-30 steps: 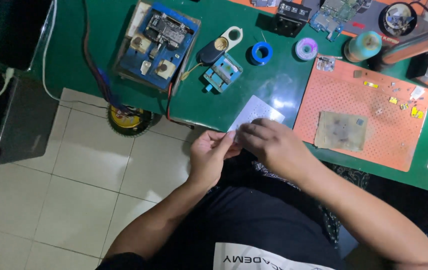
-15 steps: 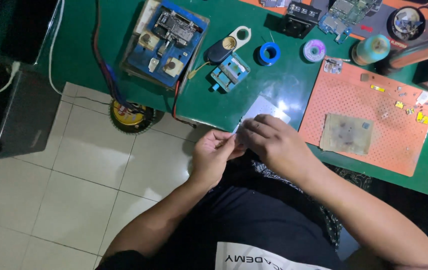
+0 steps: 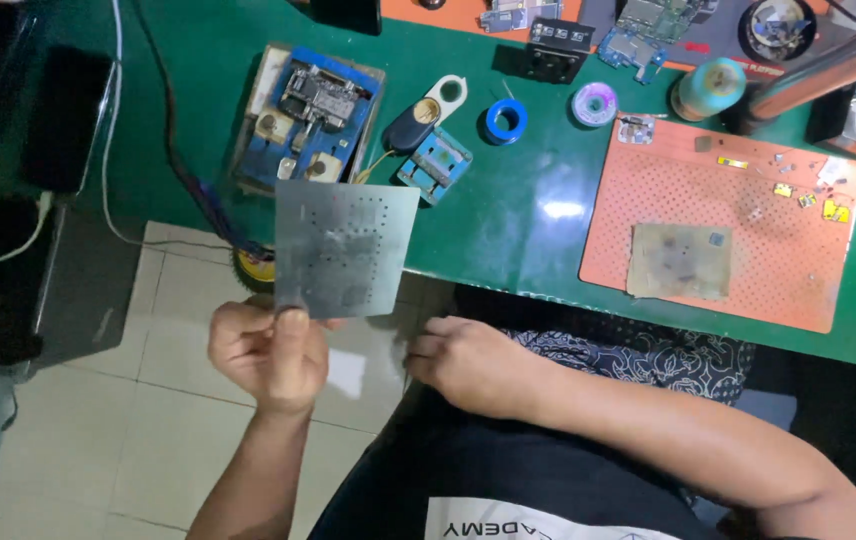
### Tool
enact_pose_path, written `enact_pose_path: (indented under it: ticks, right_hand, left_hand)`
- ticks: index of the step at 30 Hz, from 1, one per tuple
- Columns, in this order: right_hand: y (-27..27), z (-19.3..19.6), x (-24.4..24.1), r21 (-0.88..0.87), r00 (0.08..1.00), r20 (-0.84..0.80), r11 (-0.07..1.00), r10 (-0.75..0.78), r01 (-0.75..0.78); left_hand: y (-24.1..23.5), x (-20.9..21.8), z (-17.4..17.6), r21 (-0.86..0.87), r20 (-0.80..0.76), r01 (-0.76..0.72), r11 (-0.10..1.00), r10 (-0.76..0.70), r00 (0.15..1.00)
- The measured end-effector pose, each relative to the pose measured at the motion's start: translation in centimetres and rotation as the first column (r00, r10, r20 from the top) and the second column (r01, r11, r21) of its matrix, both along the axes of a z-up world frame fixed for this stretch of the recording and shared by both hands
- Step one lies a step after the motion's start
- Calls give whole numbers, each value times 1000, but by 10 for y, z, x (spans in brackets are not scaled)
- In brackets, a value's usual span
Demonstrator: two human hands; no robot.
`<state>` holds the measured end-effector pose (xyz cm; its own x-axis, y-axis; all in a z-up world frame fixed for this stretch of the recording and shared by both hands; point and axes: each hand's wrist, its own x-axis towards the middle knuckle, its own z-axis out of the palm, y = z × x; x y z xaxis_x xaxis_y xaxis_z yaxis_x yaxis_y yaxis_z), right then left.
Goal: The person uses a hot air gun and tweezers to solder a small component onto a perforated circuit board. They then clean the board with a tissue and a toothbrush, and apply a liquid from a small bottle.
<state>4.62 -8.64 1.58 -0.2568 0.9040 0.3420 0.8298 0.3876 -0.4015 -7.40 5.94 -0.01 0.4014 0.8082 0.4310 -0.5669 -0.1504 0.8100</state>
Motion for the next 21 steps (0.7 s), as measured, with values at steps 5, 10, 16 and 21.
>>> enact_pose_path:
  ticks: [5,10,16,21]
  right_hand:
    - [-54,51,53,-275,866,-290,903,-407,332]
    - [-75,65,76,-259,701,-167,717,-694,648]
    - [-64,30,67,-131,595,-90,602,-799,788]
    - [-48,26,54,59,708,-25,706,-706,706]
  left_hand:
    - [-46,36,-27,-381,-123,107,918,-165,979]
    - [-68,61,-7,-656,-362,98,748,-426,829]
    - [-77,54,-25,-671,-373,36,740,-379,847]
    - [-94,56,-49,-737,-344,278,616,-696,631]
